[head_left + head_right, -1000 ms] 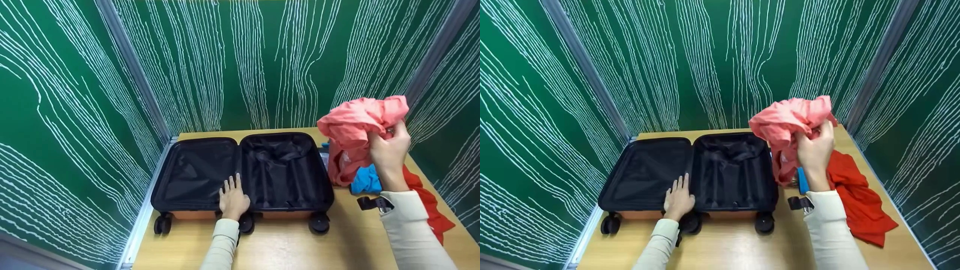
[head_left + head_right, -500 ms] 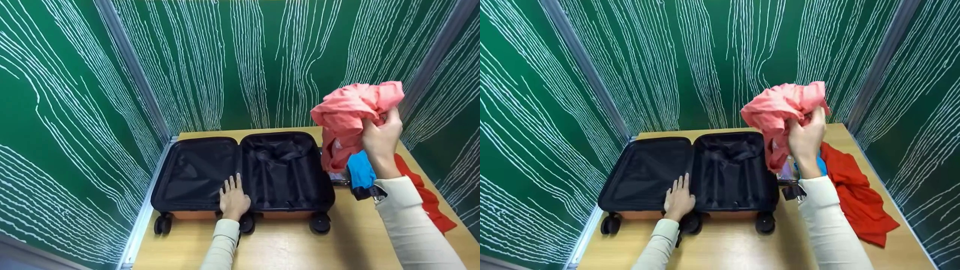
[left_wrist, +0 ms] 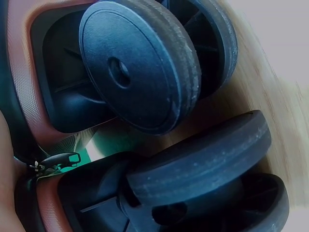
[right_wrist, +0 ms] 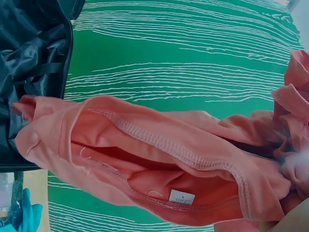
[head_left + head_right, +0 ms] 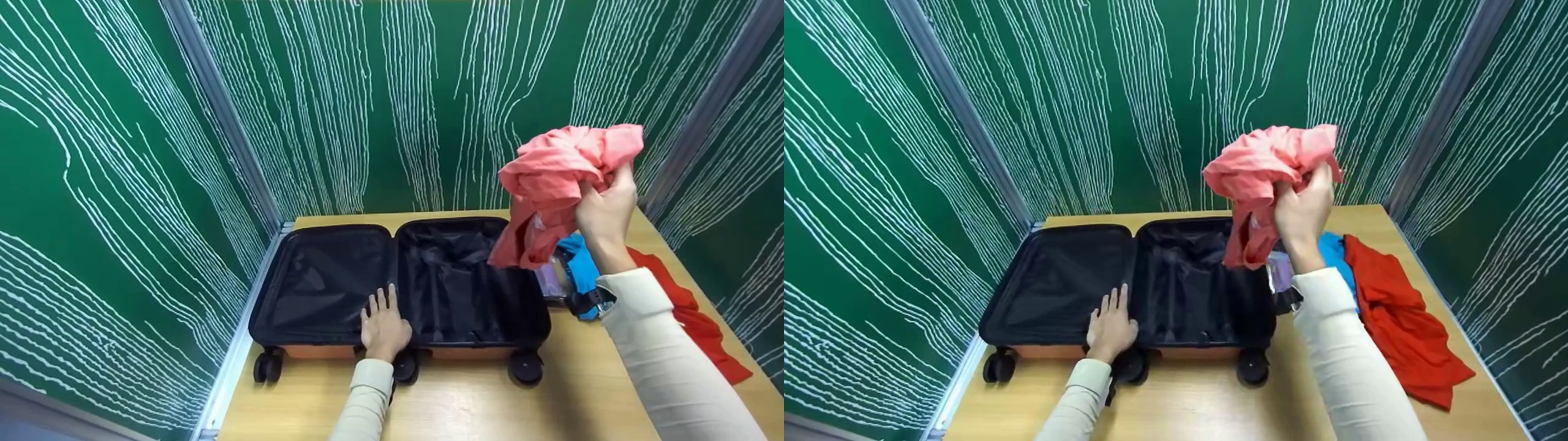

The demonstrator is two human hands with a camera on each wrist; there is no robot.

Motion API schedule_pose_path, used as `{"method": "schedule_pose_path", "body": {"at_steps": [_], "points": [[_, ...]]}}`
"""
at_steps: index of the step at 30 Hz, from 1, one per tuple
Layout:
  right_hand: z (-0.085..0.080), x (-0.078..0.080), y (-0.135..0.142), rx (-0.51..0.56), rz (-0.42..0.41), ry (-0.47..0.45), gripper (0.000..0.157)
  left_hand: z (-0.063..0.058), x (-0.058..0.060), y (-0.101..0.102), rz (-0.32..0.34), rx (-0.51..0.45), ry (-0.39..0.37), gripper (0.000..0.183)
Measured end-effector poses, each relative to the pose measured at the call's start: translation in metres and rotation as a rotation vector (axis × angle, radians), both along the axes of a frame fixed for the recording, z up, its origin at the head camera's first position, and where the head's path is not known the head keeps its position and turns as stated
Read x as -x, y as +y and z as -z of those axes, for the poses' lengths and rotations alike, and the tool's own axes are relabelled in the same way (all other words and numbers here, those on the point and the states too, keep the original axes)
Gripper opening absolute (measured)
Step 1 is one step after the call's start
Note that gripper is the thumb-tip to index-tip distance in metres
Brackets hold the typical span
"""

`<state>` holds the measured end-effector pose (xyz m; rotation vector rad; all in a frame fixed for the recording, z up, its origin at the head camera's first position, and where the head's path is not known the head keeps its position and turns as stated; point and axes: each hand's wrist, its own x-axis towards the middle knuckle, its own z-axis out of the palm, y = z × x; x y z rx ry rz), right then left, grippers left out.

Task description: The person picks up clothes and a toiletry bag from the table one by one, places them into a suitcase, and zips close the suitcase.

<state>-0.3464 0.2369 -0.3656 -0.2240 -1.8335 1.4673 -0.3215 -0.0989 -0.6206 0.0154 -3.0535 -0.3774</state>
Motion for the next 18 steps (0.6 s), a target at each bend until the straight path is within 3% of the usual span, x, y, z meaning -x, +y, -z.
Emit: {"method": "schedule_pose_path", "body": {"at_steps": [12,18], "points": [[0.021,0.026,-0.006,-0.104,-0.003,-0.042,0.027,0.000,0.000,0.001,-0.001,0.008,-0.010,0.078],[0.032,0.040,-0.010,-0.129,0.006,-0.091,0.018,0.000,0.001,0.001,-0.005,0.000,-0.003,0.078]]}}
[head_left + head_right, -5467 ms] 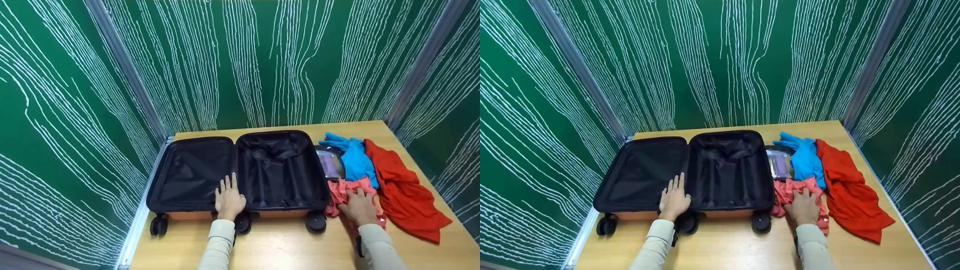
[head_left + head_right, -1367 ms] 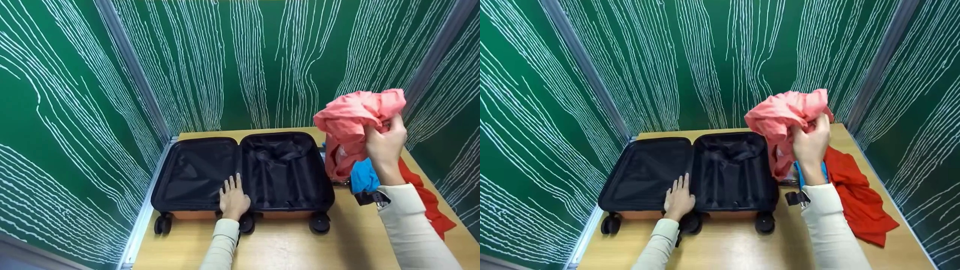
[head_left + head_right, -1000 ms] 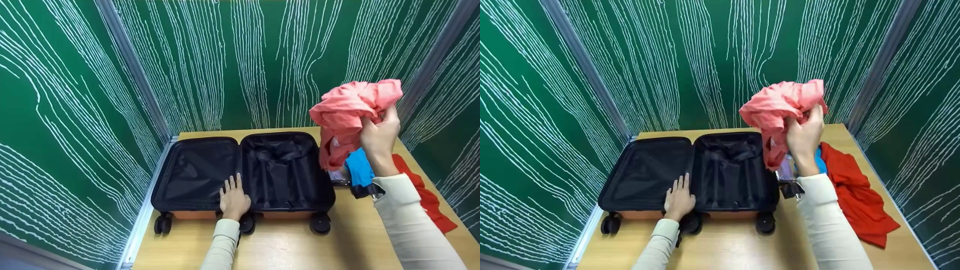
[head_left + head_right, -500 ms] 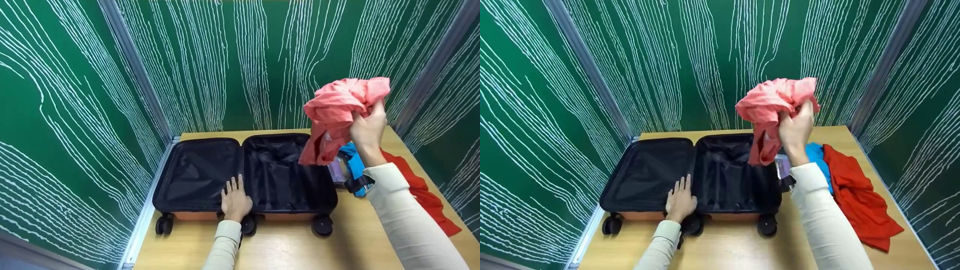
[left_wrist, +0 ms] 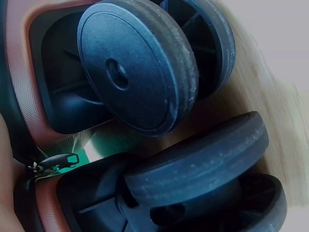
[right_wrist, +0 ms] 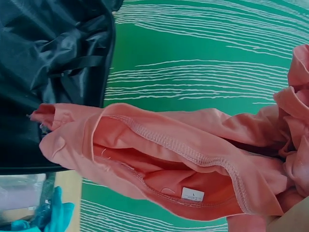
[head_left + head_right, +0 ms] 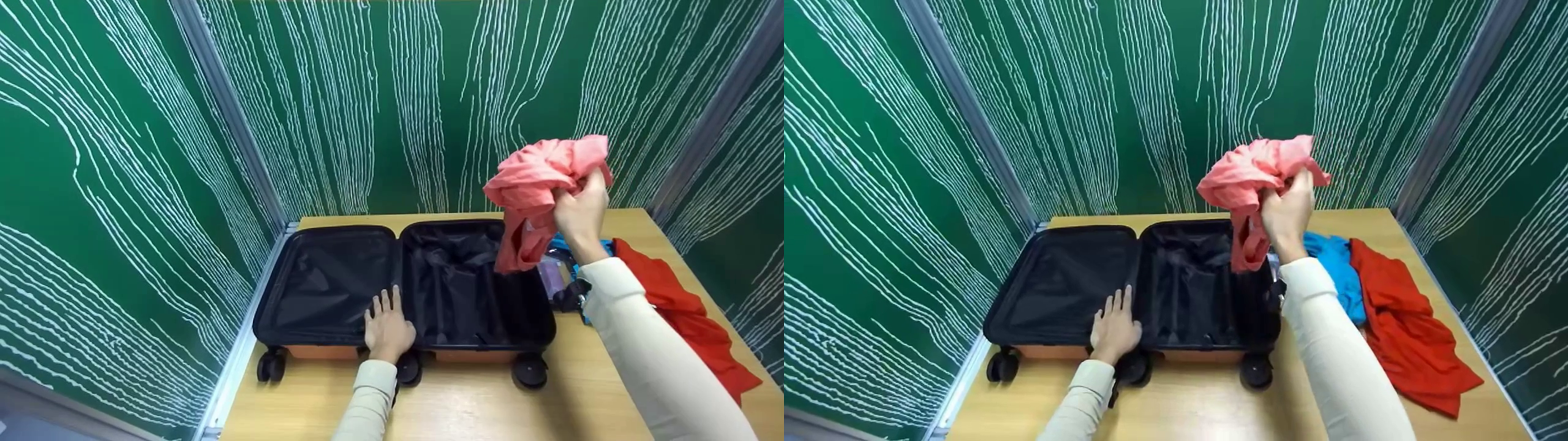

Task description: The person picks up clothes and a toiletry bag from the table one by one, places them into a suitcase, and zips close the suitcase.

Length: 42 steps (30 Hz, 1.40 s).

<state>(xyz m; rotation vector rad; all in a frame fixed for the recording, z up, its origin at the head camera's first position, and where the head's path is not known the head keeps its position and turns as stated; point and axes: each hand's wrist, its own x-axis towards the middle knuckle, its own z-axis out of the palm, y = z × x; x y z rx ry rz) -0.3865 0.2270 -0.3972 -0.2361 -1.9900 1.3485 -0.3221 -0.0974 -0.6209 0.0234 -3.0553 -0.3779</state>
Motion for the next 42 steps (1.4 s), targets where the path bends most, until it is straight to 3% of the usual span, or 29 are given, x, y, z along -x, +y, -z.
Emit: {"method": "schedule_pose_path", "body": {"at_steps": [7,16,24,36,42], "points": [[0.020,0.015,-0.006,-0.040,0.025,-0.055,0.029,0.001,0.003,0.000,-0.008,-0.011,0.005,0.077],[0.047,0.026,-0.010,-0.039,-0.063,-0.071,0.036,0.000,0.003,0.001,-0.014,0.010,-0.002,0.079],[0.073,0.032,-0.016,-0.156,-0.097,-0.067,0.031,0.001,0.002,0.000,-0.016,0.014,-0.002,0.079],[0.111,0.035,-0.022,-0.298,-0.072,-0.098,0.017,0.003,0.003,-0.001,-0.022,0.007,0.012,0.079],[0.130,0.031,-0.020,-0.352,-0.103,-0.179,0.018,0.003,0.004,0.001,-0.020,0.005,0.018,0.079]]}}
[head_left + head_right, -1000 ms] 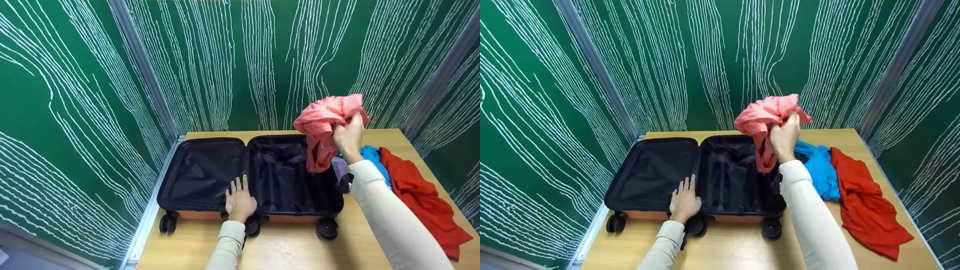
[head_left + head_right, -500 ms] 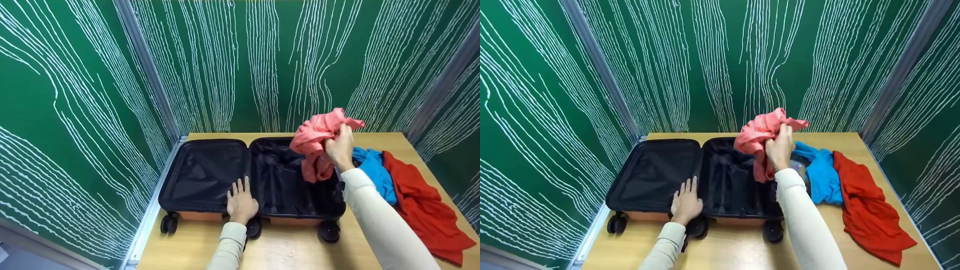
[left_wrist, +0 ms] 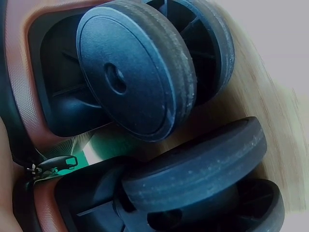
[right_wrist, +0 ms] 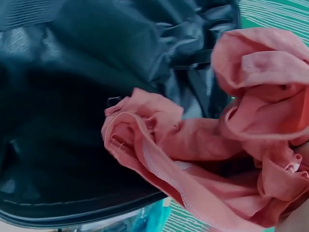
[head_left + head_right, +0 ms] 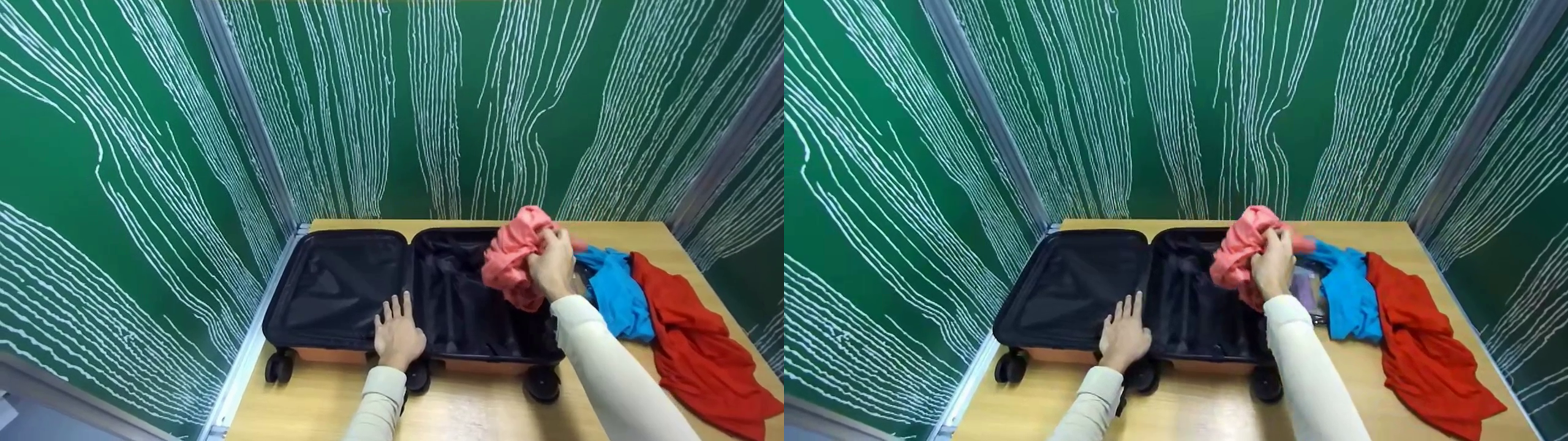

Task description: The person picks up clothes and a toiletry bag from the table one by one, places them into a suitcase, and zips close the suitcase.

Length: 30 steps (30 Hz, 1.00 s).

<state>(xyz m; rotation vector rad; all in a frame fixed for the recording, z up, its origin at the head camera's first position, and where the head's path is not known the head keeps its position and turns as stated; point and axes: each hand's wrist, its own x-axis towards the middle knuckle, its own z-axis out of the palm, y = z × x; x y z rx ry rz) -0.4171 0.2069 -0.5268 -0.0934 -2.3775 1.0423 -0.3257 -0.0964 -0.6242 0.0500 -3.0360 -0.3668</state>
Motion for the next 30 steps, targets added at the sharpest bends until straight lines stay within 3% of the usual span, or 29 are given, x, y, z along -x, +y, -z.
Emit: {"method": "schedule_pose_path", "body": {"at_steps": [6,12,20,26,30], "points": [[0.021,-0.004,0.005,-0.074,-0.027,-0.052,0.022,0.000,0.000,0.001,-0.001,0.011,-0.017,0.080],[0.037,-0.006,0.006,-0.178,-0.076,-0.005,0.029,0.000,0.000,0.000,-0.005,-0.005,0.015,0.079],[0.058,-0.010,0.016,-0.340,-0.095,0.012,0.029,0.000,0.002,0.000,-0.003,-0.011,-0.010,0.078],[0.070,-0.016,0.022,-0.470,-0.110,-0.084,0.038,0.000,0.003,-0.001,-0.007,-0.002,-0.003,0.079],[0.074,-0.021,0.016,-0.501,-0.130,-0.186,0.038,0.001,0.003,-0.002,-0.010,0.004,-0.010,0.079]]}}
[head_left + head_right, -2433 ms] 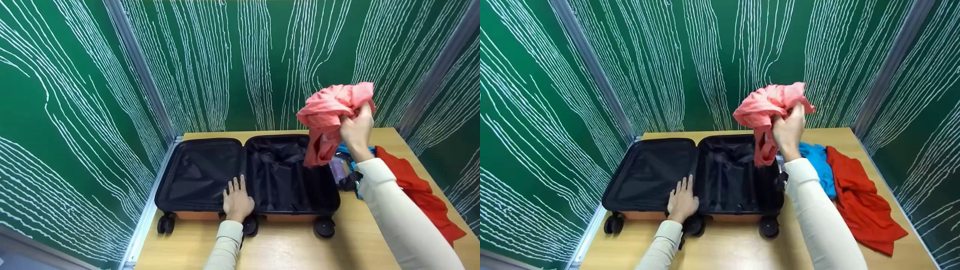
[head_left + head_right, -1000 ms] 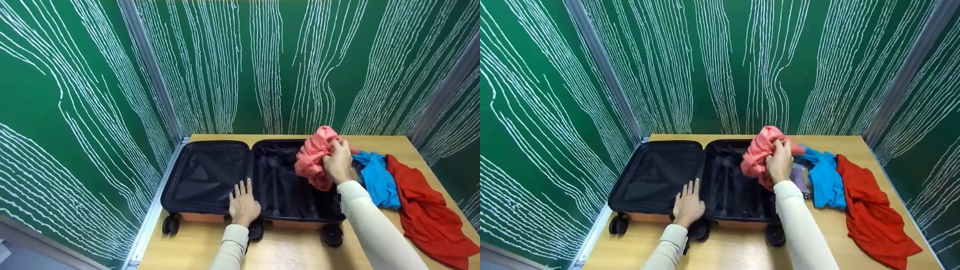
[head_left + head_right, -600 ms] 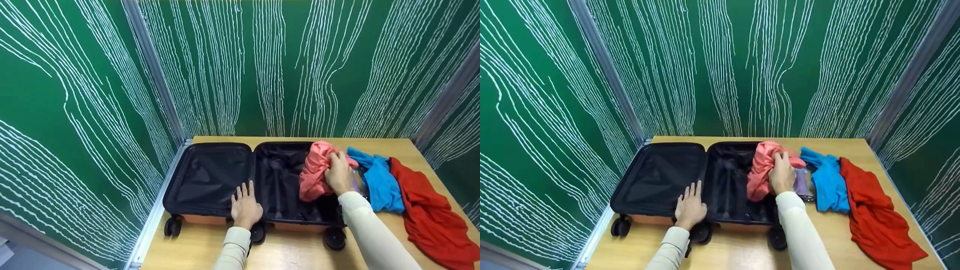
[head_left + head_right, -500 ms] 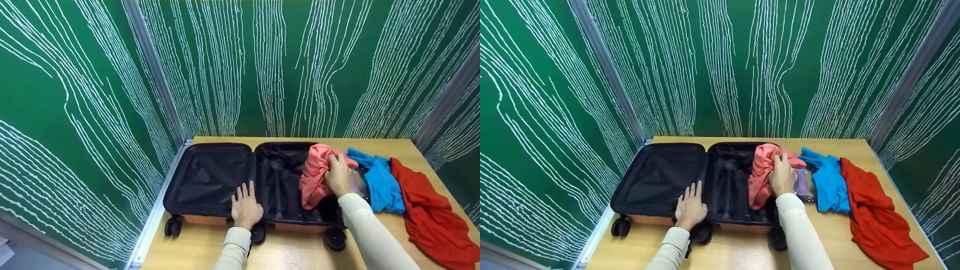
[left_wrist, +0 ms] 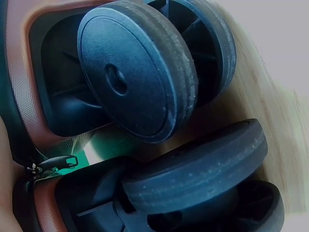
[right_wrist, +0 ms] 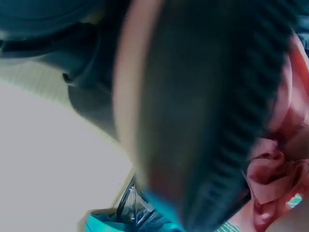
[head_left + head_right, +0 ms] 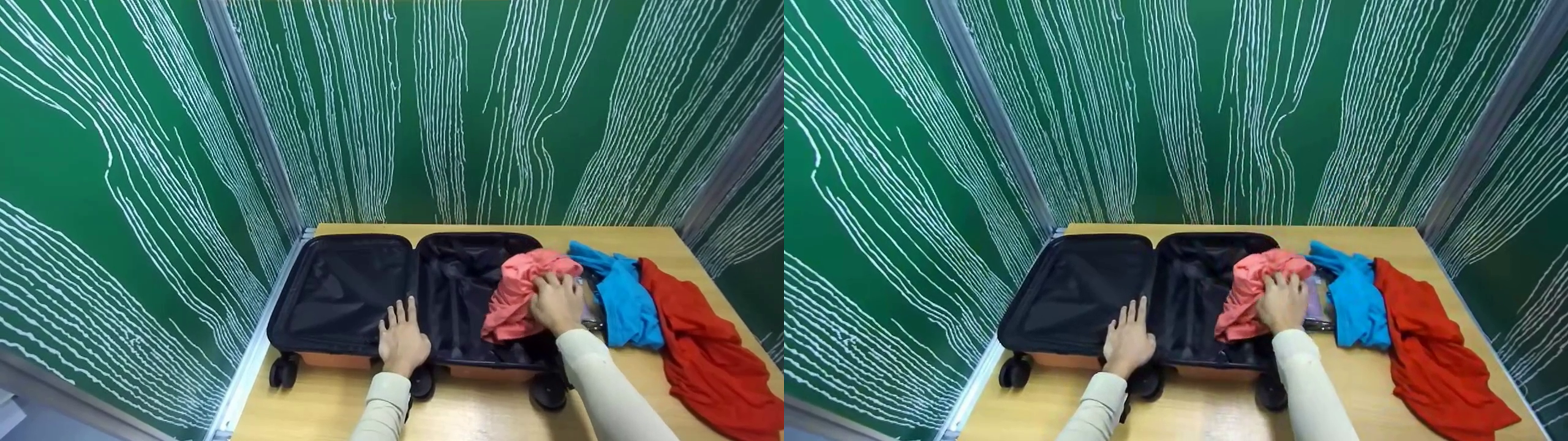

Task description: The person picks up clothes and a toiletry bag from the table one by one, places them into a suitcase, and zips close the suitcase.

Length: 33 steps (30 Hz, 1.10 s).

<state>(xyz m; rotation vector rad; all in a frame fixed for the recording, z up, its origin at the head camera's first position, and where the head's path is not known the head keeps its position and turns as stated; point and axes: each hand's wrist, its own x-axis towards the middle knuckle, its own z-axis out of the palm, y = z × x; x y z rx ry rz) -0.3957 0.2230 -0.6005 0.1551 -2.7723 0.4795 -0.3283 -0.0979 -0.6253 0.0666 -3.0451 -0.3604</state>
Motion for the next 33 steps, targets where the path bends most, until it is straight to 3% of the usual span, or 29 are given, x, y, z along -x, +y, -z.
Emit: {"method": "schedule_pose_path", "body": {"at_steps": [9,15,18,24,28,33], "points": [[0.006,-0.005,-0.009,-0.067,-0.061,-0.228,0.060,-0.001,0.001,0.002,-0.003,0.004,0.018,0.079],[0.014,-0.007,-0.011,-0.095,-0.109,-0.202,0.066,-0.001,0.000,0.001,-0.003,0.006,0.009,0.079],[0.020,-0.008,-0.012,-0.035,-0.141,-0.234,0.071,0.000,-0.002,0.001,-0.002,0.005,0.000,0.079],[0.026,-0.009,-0.010,0.114,-0.159,-0.389,0.085,0.002,-0.002,0.002,-0.004,0.003,0.010,0.079],[0.024,-0.009,-0.007,0.201,-0.156,-0.403,0.077,0.001,-0.002,0.003,-0.004,0.009,0.017,0.079],[0.024,-0.010,-0.007,0.288,-0.140,-0.424,0.044,0.001,-0.002,0.001,-0.004,0.020,0.017,0.079]]}}
